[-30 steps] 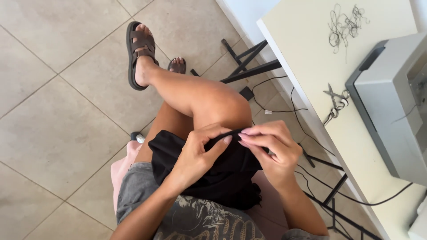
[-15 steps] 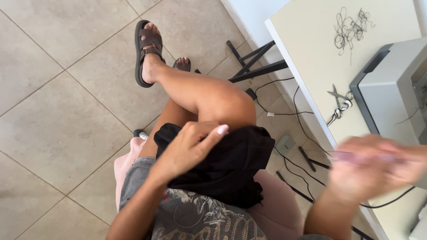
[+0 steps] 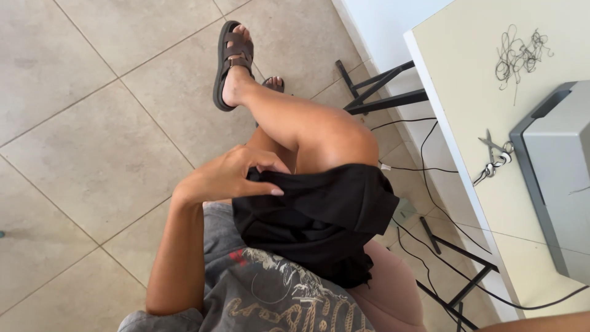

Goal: Trimming loose threads from a black garment using small scissors

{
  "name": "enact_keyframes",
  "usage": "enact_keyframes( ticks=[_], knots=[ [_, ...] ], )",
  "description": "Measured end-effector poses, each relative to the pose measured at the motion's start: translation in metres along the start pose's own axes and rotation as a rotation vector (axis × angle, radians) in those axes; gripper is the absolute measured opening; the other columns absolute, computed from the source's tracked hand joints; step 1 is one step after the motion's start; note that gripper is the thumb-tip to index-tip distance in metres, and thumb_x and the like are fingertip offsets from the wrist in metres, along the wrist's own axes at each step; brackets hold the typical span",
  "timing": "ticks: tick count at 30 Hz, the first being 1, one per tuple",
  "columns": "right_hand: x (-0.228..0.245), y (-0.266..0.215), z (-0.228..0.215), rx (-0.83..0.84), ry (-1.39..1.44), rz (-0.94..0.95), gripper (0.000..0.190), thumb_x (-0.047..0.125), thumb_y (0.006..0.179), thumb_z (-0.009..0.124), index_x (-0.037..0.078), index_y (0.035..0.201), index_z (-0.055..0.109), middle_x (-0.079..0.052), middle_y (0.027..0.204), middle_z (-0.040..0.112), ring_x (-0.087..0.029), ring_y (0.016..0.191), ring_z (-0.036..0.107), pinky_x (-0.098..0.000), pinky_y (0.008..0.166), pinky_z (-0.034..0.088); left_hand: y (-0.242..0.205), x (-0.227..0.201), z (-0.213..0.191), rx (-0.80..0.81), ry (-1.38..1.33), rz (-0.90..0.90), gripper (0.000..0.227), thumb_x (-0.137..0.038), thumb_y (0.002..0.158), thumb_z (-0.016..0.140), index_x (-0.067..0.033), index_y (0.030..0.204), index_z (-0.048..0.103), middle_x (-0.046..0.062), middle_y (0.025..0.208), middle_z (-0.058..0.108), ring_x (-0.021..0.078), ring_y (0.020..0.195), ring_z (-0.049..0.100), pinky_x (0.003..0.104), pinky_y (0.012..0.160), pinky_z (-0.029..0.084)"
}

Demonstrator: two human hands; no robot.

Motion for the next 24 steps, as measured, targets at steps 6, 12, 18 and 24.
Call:
enact_keyframes(
  ticks=[6, 12, 18, 24],
  knots=[
    [0.014, 0.067, 0.316, 0.320, -0.414, -0.134, 0.089, 0.069, 0.118, 0.000, 0.015, 0.091, 0.065, -0.022, 0.111, 0.073, -0.044, 0.109, 0.075, -0.0602, 0.111, 0.061, -0.002, -0.041, 0.015, -0.014, 0.049, 0.181, 0.021, -0.026, 0.097, 0.081, -0.0092, 0.109, 0.080, 0.001, 0.098, 0.080, 0.0128, 0.093, 0.071, 0.031, 0.087, 0.057],
    [0.036, 0.096, 0.565, 0.670, -0.918, -0.272, 0.039, 0.016, 0.094, 0.090, -0.001, 0.126, 0.074, -0.015, 0.119, 0.067, -0.026, 0.107, 0.069, -0.0363, 0.100, 0.062, -0.007, -0.085, 0.033, -0.036, 0.132, 0.224, 0.028, -0.033, 0.097, 0.077, -0.0128, 0.117, 0.081, -0.001, 0.111, 0.084, 0.0127, 0.099, 0.078, 0.029, 0.087, 0.057],
    [0.065, 0.110, 0.564, 0.641, -0.919, -0.416, 0.011, 0.003, 0.097, 0.083, -0.003, 0.106, 0.082, -0.015, 0.102, 0.077, -0.028, 0.091, 0.073, -0.0381, 0.083, 0.064, -0.009, -0.090, 0.042, -0.002, 0.178, 0.212, 0.045, -0.036, 0.095, 0.075, -0.0116, 0.132, 0.075, 0.003, 0.127, 0.083, 0.0212, 0.113, 0.080, 0.036, 0.099, 0.057],
    [0.078, 0.115, 0.465, 0.419, -1.224, -0.408, 0.011, -0.019, 0.104, 0.086, -0.009, 0.108, 0.084, -0.022, 0.106, 0.077, -0.032, 0.093, 0.075, -0.0389, 0.083, 0.065, -0.010, -0.090, 0.041, 0.009, 0.174, 0.168, 0.026, -0.039, 0.096, 0.077, -0.0168, 0.110, 0.079, -0.006, 0.096, 0.082, 0.0103, 0.084, 0.075, 0.028, 0.079, 0.053]
  ],
)
Point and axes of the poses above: each hand's wrist, its own y-axis towards the middle knuckle, its own z-axis out of the palm, x = y × z, the point moved 10 cm from there along y, towards the middle knuckle
